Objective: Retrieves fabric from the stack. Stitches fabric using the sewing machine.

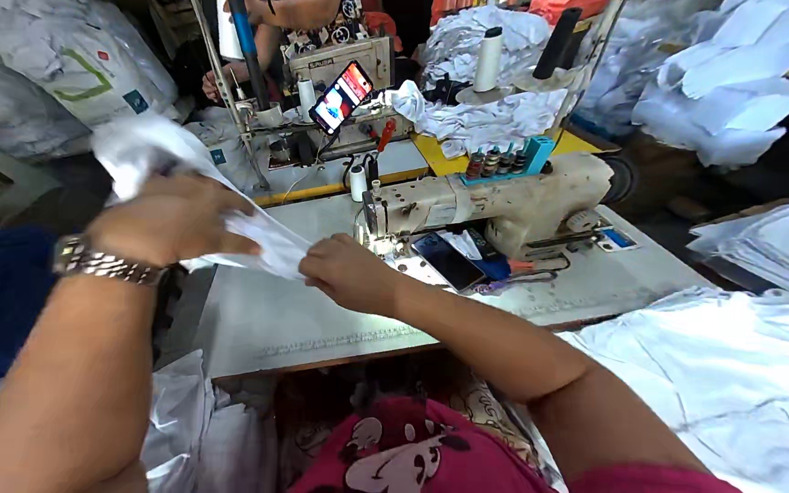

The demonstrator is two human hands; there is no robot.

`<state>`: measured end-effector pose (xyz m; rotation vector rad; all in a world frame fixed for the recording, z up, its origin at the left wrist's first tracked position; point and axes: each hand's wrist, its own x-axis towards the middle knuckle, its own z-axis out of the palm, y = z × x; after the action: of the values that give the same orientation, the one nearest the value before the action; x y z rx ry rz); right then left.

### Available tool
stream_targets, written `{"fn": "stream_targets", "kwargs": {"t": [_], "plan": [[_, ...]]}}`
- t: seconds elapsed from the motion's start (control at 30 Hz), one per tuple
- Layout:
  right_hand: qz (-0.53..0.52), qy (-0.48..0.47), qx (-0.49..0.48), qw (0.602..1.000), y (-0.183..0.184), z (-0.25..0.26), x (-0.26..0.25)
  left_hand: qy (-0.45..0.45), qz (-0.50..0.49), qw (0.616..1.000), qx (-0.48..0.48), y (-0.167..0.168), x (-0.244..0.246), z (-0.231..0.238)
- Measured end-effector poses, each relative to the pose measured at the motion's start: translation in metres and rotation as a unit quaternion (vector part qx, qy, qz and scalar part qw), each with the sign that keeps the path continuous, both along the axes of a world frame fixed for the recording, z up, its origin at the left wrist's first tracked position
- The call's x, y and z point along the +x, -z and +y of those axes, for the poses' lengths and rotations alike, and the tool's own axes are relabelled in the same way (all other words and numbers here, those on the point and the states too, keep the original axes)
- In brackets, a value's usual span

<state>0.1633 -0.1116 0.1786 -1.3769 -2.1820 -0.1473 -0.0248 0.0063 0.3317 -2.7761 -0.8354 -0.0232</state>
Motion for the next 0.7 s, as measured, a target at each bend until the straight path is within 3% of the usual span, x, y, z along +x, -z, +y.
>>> {"fn": "stream_targets", "kwargs": {"t": [0.1, 0.23, 0.3, 0.43, 0.57, 0.7], "plan": [[0.051, 0.032, -0.12, 0.991, 0.068, -0.027, 0.014, 0.011, -0.03, 0.99, -0.139, 0.076, 0.038, 0.025], [0.076, 0.102, -0.207, 0.97, 0.149, -0.098, 0.034, 0.063, -0.022, 0.99, -0.127, 0.214, 0.089, 0.044], [0.112, 0.119, -0.191, 0.968, 0.17, -0.124, 0.042, 0.119, -0.034, 0.984, -0.128, 0.256, 0.11, 0.036], [0.201, 0.162, -0.143, 0.955, 0.168, -0.129, 0.058, 0.156, -0.134, 0.968, -0.141, 0.278, 0.14, 0.022], [0.262, 0.246, -0.132, 0.924, 0.166, -0.078, 0.065, 0.127, -0.16, 0.954, -0.22, 0.283, 0.149, 0.024], [0.316, 0.259, -0.168, 0.897, 0.175, -0.036, 0.058, 0.088, -0.183, 0.932, -0.299, 0.285, 0.144, 0.025]]}}
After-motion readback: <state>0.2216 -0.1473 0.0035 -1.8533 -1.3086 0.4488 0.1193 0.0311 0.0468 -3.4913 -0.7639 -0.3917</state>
